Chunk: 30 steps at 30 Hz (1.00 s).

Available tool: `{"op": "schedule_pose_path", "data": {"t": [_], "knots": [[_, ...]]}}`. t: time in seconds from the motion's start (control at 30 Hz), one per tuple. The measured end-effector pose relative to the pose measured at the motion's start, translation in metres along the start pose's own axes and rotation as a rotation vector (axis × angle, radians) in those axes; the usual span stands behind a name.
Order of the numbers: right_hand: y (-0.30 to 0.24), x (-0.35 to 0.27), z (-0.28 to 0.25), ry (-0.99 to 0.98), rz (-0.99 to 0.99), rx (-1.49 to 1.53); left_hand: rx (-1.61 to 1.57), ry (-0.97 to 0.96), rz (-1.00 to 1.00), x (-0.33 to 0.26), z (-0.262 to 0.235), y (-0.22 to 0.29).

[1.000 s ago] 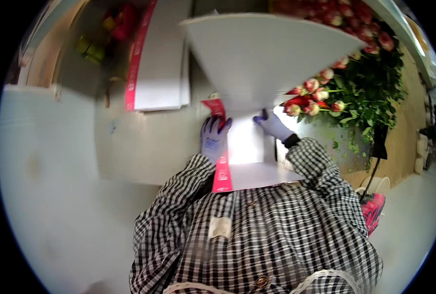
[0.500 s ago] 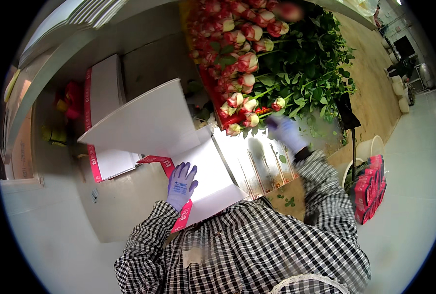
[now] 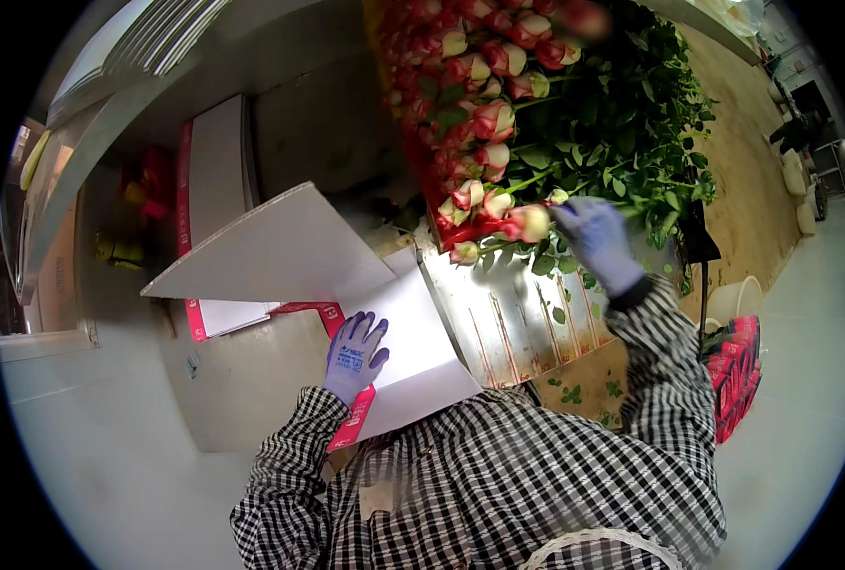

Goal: The person repeatedly picks up bunches of roses, trims the stems, and places them into pink and blue boxes. They also handle green leafy stems, placing them into a basket. The person wears purple gloves and a checkered shirt while working at a metal table.

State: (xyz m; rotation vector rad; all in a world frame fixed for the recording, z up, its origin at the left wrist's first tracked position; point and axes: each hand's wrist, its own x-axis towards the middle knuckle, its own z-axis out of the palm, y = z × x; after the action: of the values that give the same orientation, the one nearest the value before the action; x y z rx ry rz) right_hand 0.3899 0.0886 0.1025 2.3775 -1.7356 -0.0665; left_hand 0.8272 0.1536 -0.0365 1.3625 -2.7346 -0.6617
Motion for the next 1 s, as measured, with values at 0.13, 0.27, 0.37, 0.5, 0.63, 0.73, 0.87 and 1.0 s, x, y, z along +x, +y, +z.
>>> {"op": "schedule_pose_path", "data": {"t": [0.13,0.27,0.37,0.5,0.63,0.73,0.87,1.0], "knots": [[-0.072,-0.016,-0.145,0.254,-0.218,0.236,-0.027,0.040,-0.002,-0.004,0.009,-0.011],[-0.153,-0.009,-0.068,-0.041,-0.475,0.504,-0.398,0.061,0.075,0.016,0.009,-0.039],[-0.213,0.009,0.044,-0.435,-0.368,0.710,-0.866,-0.146,-0.002,0.030,0.008,-0.067],[-0.231,0.003,0.093,-0.639,-0.360,1.207,-0.573,-0.193,0.004,0.013,-0.002,-0.048],[-0.152,0.018,0.069,-0.104,0.294,1.034,-0.322,-0.003,0.133,-0.009,0.016,-0.037],[-0.111,0.004,0.176,-0.055,0.317,0.060,-0.445,-0.139,0.110,-0.008,0.028,-0.054],[-0.082,0.001,0.166,-0.392,0.206,0.272,-0.583,-0.072,0.157,-0.009,0.020,-0.042],[-0.087,-0.012,0.060,-0.058,-0.054,0.354,-0.291,-0.140,0.201,-0.018,-0.003,-0.026]]}}
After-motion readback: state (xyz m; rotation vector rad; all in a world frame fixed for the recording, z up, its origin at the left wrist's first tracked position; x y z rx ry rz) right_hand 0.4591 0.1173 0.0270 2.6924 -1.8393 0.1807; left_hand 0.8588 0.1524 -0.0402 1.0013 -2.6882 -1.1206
